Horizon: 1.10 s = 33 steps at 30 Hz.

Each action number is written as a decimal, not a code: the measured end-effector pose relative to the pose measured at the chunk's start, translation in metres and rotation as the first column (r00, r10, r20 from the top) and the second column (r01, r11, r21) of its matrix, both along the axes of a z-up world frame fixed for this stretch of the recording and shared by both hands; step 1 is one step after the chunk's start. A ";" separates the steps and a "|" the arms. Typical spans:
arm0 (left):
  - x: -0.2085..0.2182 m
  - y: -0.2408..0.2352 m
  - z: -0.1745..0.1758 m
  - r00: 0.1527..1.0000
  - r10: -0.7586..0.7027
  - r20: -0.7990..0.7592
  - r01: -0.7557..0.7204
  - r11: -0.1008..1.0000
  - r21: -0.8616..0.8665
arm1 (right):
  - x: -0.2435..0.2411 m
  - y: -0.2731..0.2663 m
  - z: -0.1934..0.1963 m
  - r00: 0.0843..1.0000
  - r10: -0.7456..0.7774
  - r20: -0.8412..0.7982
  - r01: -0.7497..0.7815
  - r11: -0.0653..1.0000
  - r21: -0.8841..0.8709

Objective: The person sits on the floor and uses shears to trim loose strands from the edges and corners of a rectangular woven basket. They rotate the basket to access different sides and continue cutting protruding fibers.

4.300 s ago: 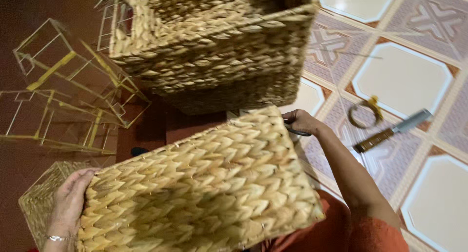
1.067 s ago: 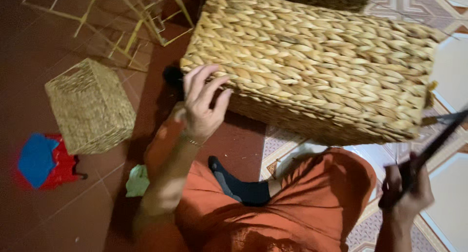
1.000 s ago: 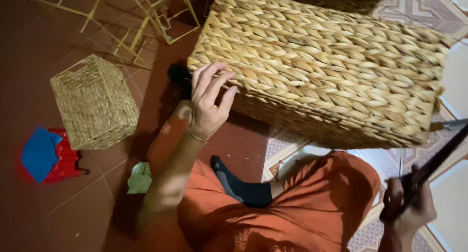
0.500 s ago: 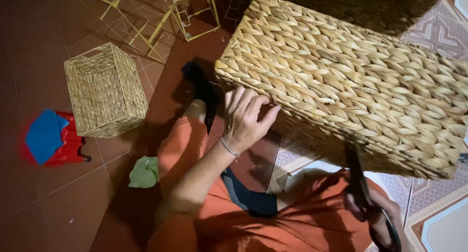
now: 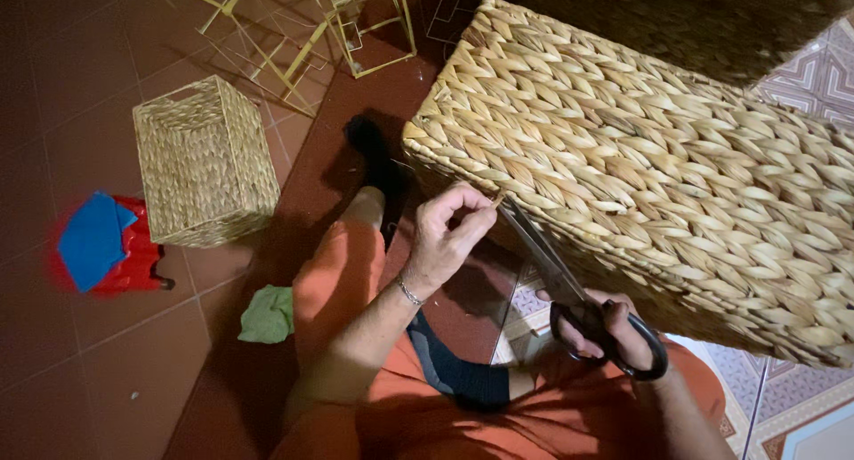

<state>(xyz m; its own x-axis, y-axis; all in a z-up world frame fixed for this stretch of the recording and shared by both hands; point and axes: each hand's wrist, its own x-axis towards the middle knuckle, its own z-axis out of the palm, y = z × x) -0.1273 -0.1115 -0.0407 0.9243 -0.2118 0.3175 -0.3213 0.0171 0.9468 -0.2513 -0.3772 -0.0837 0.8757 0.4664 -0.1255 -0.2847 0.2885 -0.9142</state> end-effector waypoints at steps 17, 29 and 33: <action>0.000 0.002 0.005 0.999 -0.034 0.040 0.034 0.999 -0.013 | 0.014 0.013 -0.020 0.986 -0.134 0.098 0.157 0.945 -0.287; -0.003 0.047 0.010 0.952 -0.262 0.160 0.207 0.934 0.292 | -0.049 -0.025 -0.108 0.966 -0.181 -0.183 0.136 0.962 -0.235; -0.013 0.029 0.007 0.909 0.011 0.417 -0.172 0.920 0.351 | -0.071 -0.034 -0.105 0.890 -0.112 0.442 0.267 0.914 -0.306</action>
<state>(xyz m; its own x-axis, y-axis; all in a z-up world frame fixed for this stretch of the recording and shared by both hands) -0.1407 -0.0827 -0.0338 0.7559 -0.3090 0.5772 -0.6547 -0.3581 0.6657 -0.3223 -0.4115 -0.1892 0.9502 0.2793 0.1382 0.1613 -0.0611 -0.9850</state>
